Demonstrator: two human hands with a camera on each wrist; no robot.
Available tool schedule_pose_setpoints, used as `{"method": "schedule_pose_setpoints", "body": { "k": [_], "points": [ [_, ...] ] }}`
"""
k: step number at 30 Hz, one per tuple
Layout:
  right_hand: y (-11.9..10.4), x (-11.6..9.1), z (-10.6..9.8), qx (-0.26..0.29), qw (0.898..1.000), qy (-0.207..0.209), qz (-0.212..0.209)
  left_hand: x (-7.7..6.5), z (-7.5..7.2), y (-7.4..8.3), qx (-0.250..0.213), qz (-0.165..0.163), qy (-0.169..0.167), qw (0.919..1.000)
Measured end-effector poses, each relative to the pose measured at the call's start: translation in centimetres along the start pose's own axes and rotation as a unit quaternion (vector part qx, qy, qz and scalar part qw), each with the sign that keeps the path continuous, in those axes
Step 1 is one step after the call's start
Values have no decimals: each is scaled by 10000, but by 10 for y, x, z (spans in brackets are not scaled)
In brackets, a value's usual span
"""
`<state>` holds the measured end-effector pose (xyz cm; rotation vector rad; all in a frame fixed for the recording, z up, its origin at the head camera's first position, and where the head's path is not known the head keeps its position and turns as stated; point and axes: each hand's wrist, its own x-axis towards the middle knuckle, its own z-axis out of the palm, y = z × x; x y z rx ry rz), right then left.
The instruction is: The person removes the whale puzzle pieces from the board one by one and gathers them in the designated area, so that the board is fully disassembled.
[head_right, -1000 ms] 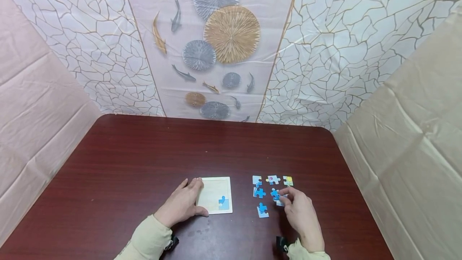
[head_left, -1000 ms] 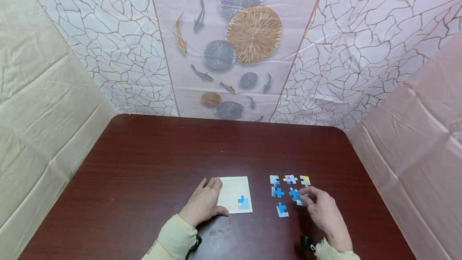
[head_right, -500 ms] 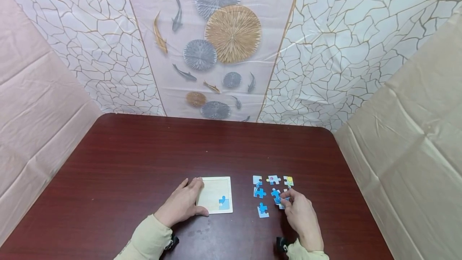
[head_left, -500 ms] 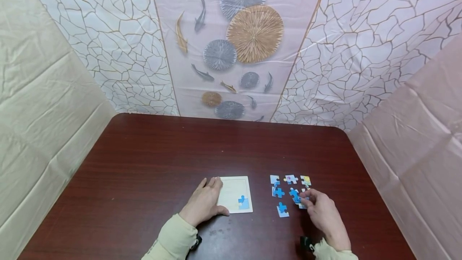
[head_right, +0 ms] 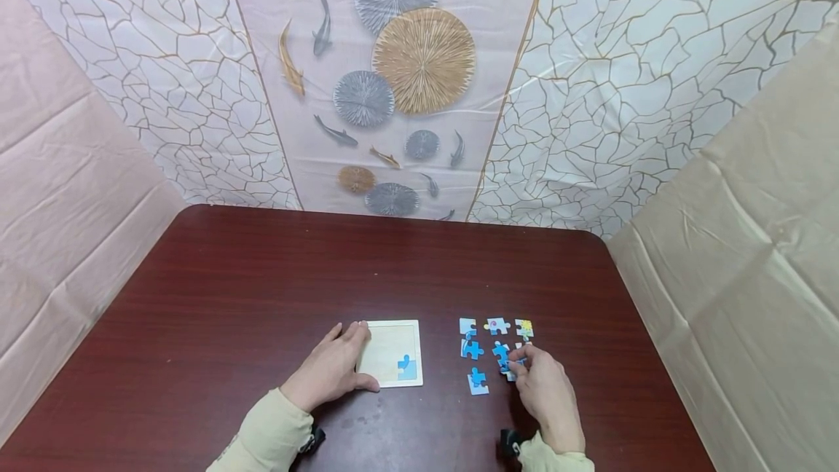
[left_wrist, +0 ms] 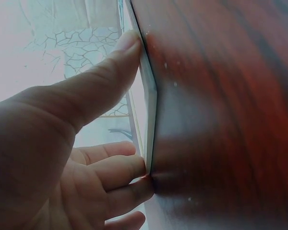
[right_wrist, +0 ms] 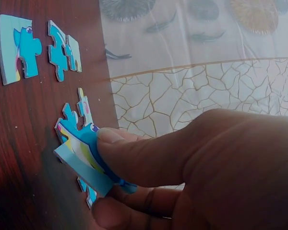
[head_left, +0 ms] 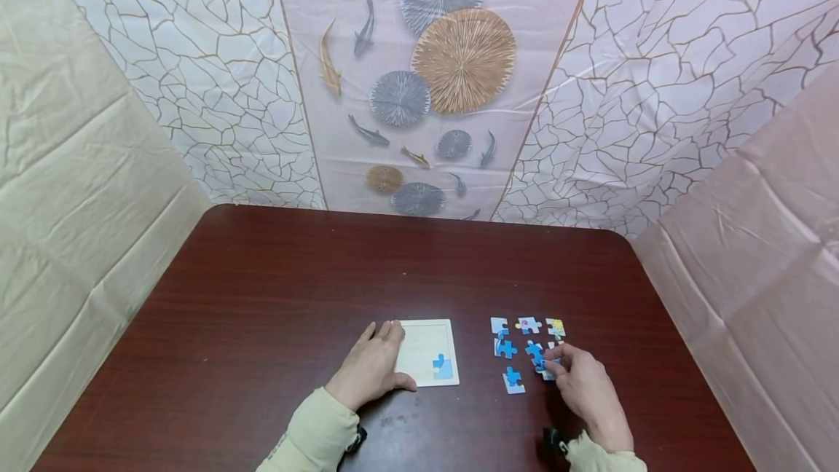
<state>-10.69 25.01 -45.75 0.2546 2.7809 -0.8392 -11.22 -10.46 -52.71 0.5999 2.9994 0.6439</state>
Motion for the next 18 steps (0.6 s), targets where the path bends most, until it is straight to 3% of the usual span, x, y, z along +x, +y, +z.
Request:
{"method": "schedule_pose_setpoints", "body": {
  "k": [8,18],
  "points": [
    [3,1,3,-102,9999,-21,-86,1,7,-5,-47,29,87,9999],
    [5,3,6,-194,9998,51,-100,-3,-6,4,54,127,32,9999]
  ]
}}
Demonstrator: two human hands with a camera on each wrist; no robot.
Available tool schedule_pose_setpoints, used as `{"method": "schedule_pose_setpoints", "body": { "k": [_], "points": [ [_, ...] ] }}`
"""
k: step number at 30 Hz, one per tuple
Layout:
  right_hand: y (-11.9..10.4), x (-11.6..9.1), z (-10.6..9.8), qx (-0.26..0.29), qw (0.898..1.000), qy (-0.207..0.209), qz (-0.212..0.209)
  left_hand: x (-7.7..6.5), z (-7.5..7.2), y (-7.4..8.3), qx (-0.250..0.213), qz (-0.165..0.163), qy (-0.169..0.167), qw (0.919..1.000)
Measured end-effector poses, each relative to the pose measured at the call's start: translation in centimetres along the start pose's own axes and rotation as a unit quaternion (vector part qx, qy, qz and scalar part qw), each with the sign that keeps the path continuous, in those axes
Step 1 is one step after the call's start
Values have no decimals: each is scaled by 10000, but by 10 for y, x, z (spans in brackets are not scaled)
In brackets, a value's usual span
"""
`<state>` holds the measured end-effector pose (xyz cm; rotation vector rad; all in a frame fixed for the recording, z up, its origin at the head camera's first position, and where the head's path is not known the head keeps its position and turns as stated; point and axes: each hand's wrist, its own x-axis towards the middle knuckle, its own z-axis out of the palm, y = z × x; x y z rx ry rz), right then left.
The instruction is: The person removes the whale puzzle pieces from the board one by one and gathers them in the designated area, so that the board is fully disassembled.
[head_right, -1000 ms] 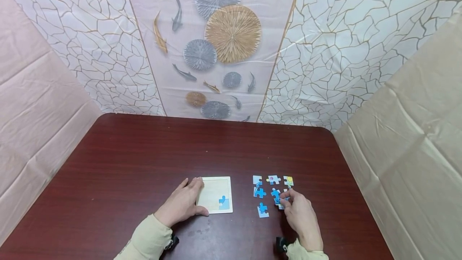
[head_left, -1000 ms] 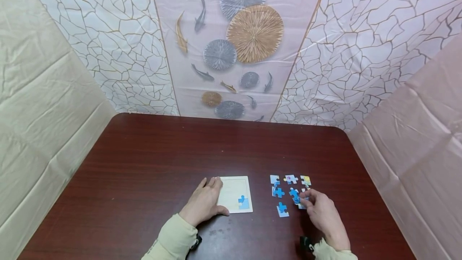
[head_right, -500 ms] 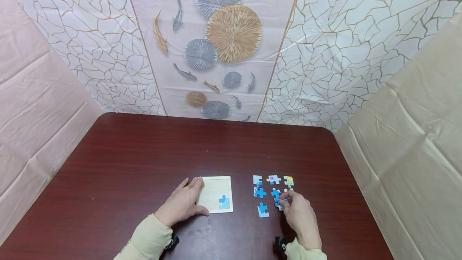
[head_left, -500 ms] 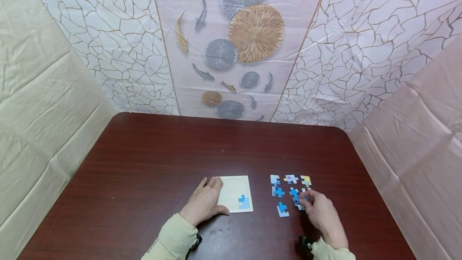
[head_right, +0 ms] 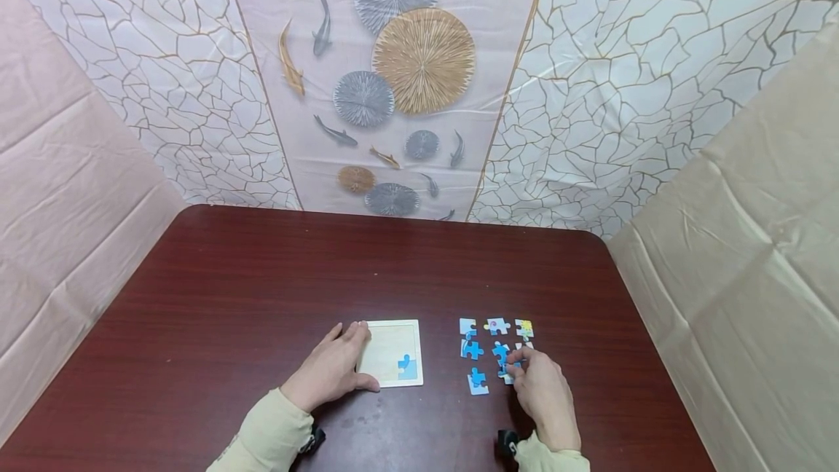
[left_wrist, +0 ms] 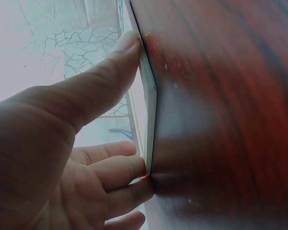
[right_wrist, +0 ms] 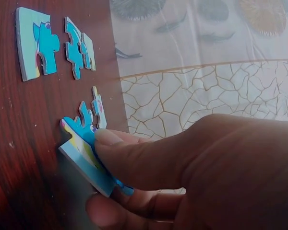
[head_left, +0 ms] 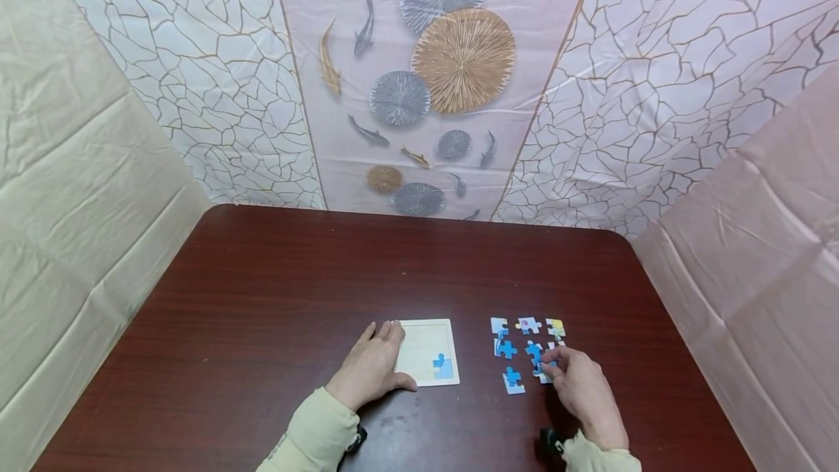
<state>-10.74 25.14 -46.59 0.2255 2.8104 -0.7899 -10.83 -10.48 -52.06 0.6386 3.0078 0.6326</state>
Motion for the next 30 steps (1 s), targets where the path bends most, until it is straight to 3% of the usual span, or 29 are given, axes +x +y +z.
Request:
{"method": "schedule_pose_setpoints", "body": {
  "k": [3,7,21,30],
  "points": [
    [0,1,0,67,9998,-148,133,0,1,-1,77,46,59,9999],
    [1,3,0,183,9990,-297,291,-1,-10,6,-90,-48,-110,9999],
    [2,3,1,86,9997,-3,217,-2,-24,15,-247,-212,-341,9989],
    [2,5,0,142,9992,-117,364,-2,-25,15,-187,-168,-330,9991]
  ]
}}
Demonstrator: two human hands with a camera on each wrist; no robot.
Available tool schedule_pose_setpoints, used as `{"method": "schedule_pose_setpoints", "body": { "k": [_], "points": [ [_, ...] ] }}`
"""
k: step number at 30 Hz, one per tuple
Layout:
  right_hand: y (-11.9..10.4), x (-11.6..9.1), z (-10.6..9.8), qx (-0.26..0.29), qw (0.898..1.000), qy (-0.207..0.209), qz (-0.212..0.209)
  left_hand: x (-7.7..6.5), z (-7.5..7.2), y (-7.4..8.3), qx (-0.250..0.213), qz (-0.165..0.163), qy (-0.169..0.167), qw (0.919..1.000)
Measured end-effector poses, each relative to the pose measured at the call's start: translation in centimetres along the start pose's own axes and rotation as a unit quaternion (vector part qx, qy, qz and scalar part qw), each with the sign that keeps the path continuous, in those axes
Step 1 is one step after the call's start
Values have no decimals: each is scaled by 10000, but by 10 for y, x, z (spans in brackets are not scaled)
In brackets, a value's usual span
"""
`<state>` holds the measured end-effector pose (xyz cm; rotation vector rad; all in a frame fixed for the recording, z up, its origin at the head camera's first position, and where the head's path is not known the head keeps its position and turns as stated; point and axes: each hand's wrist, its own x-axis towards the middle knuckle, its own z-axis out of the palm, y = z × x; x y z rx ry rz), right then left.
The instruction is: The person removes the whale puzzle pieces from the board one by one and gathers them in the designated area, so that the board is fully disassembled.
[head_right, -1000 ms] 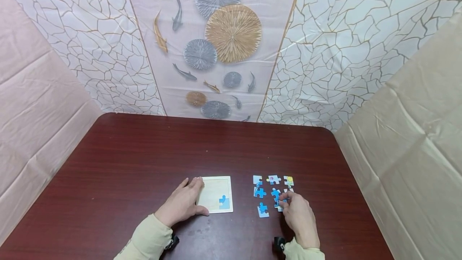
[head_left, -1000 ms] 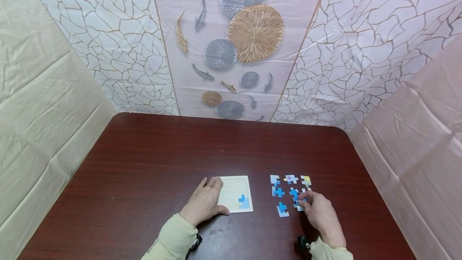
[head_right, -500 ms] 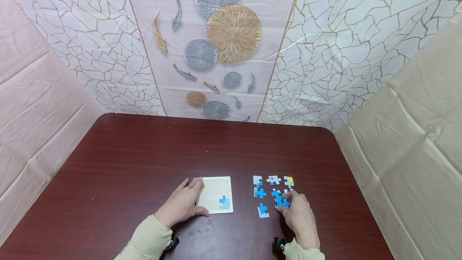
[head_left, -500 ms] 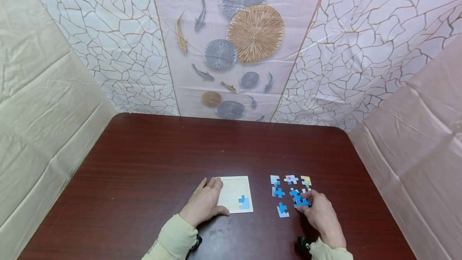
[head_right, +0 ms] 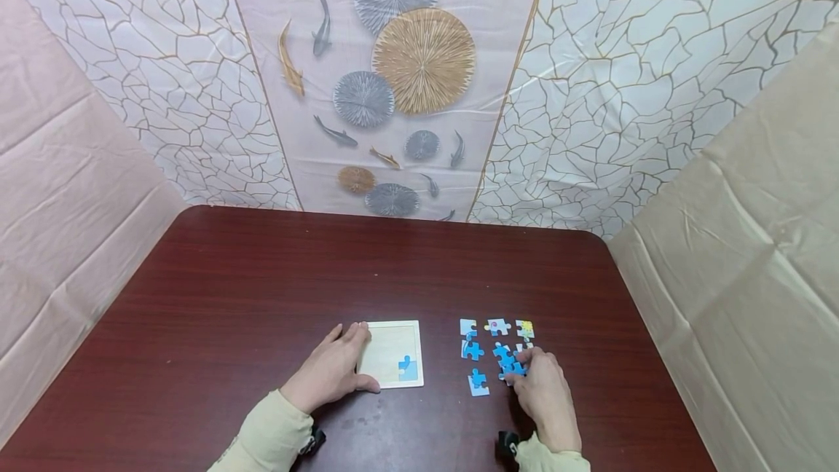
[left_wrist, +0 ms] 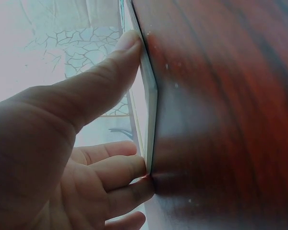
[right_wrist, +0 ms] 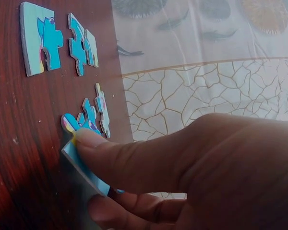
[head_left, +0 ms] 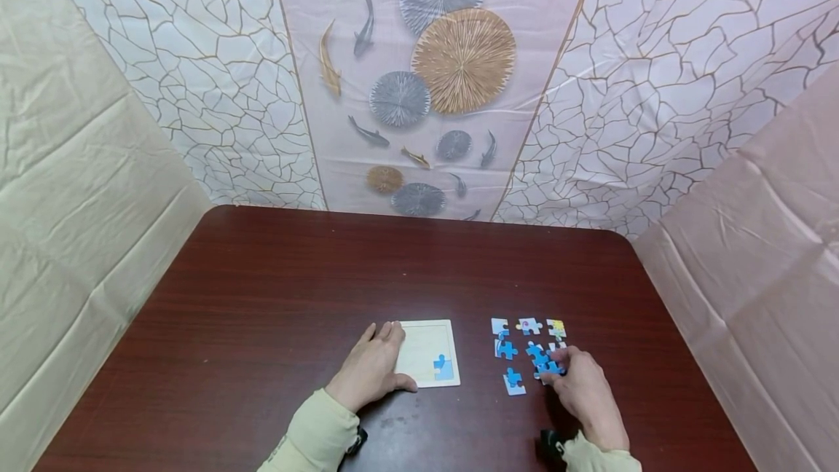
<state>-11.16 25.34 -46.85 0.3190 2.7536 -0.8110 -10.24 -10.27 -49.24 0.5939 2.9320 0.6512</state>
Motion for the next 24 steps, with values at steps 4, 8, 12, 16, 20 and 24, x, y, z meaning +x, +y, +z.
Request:
{"method": "schedule_pose_setpoints", "body": {
  "k": [4,8,12,16,20,24],
  "points": [
    [1,0,0,11,10000,-18,-35,0,3,-2,-45,98,86,9999],
    [1,0,1,-14,10000,-13,-65,1,11,-9,112,246,248,9993],
    [1,1,1,-70,9999,4,-85,0,6,-4,14,162,169,9997],
    [2,1,1,-126,9999,9,-104,0,1,-1,-29,24,35,10000],
    [2,1,1,-166,9998,-32,-90,0,0,0,-39,5,9,10000],
    [1,1,0,-194,9998,-53,-73,0,1,-1,-51,6,9,10000]
  ]
}}
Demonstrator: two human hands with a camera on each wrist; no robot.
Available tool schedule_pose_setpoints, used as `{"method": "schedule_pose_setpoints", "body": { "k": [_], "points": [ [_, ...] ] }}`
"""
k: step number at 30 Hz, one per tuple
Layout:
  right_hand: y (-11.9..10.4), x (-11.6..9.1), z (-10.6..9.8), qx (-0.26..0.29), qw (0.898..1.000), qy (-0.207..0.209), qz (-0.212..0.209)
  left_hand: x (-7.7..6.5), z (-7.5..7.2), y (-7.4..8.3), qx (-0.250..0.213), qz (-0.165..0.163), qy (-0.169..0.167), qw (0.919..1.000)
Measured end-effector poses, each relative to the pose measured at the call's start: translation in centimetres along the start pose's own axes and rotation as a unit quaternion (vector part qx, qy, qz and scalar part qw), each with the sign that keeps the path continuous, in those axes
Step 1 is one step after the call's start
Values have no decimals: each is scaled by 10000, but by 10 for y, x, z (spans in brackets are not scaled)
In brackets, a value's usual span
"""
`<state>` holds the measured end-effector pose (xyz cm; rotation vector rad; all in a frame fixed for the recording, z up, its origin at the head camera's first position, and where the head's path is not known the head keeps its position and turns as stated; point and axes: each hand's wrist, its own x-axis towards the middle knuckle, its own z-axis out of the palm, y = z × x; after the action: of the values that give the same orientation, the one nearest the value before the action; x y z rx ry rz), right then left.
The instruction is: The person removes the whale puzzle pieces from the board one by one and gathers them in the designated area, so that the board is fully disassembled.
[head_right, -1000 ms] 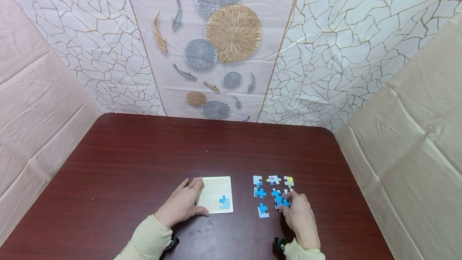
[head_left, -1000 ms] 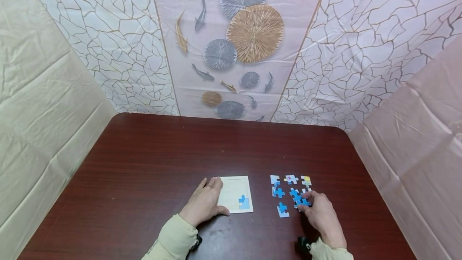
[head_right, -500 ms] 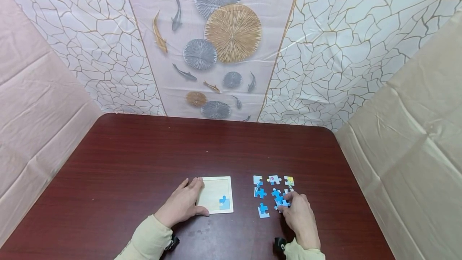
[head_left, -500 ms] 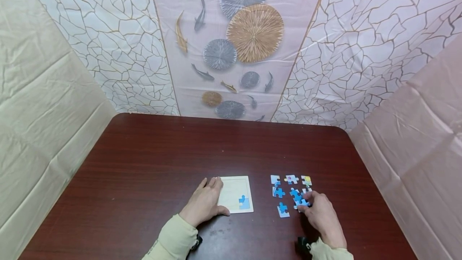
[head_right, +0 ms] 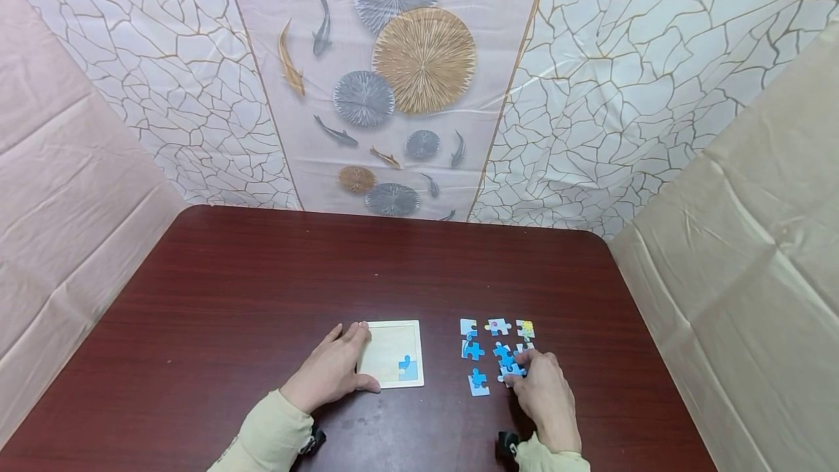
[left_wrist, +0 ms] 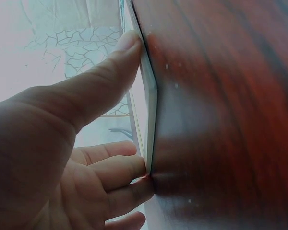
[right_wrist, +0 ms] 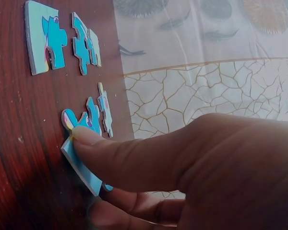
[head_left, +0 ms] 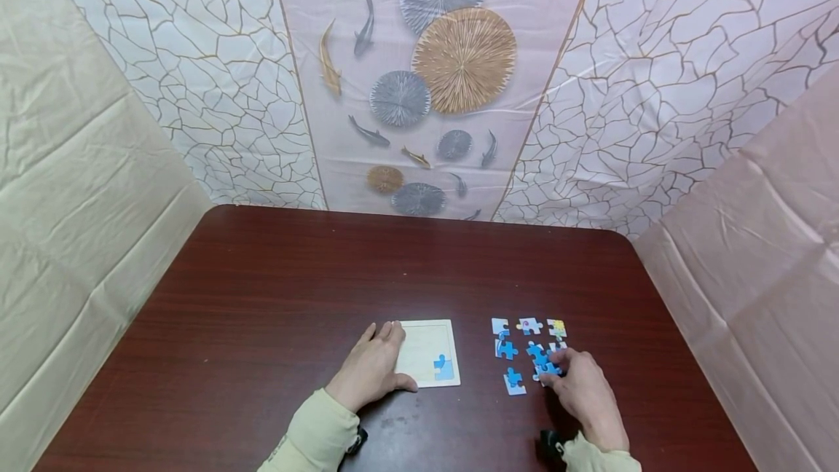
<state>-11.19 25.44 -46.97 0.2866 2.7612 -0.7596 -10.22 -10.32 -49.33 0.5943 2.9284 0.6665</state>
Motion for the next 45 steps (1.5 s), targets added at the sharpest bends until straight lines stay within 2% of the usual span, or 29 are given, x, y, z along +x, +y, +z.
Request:
{"method": "schedule_pose_setpoints", "body": {
  "k": [11,22,33,36,42,45],
  "points": [
    [1,0,0,29,9999,92,-59,1,-1,1,62,5,3,10000],
    [1,1,0,18,10000,-10,28,1,2,-2,104,132,187,9997],
    [1,1,0,42,10000,9,45,1,-1,1,147,37,96,9998],
    [1,0,0,88,9999,40,36,4,8,-6,162,116,194,9996],
    [-1,-3,0,194,9996,225,15,11,39,-28,337,223,436,9982],
    [-7,-5,1,247,9991,348,79,11,43,-31,395,263,477,9977]
  ]
}}
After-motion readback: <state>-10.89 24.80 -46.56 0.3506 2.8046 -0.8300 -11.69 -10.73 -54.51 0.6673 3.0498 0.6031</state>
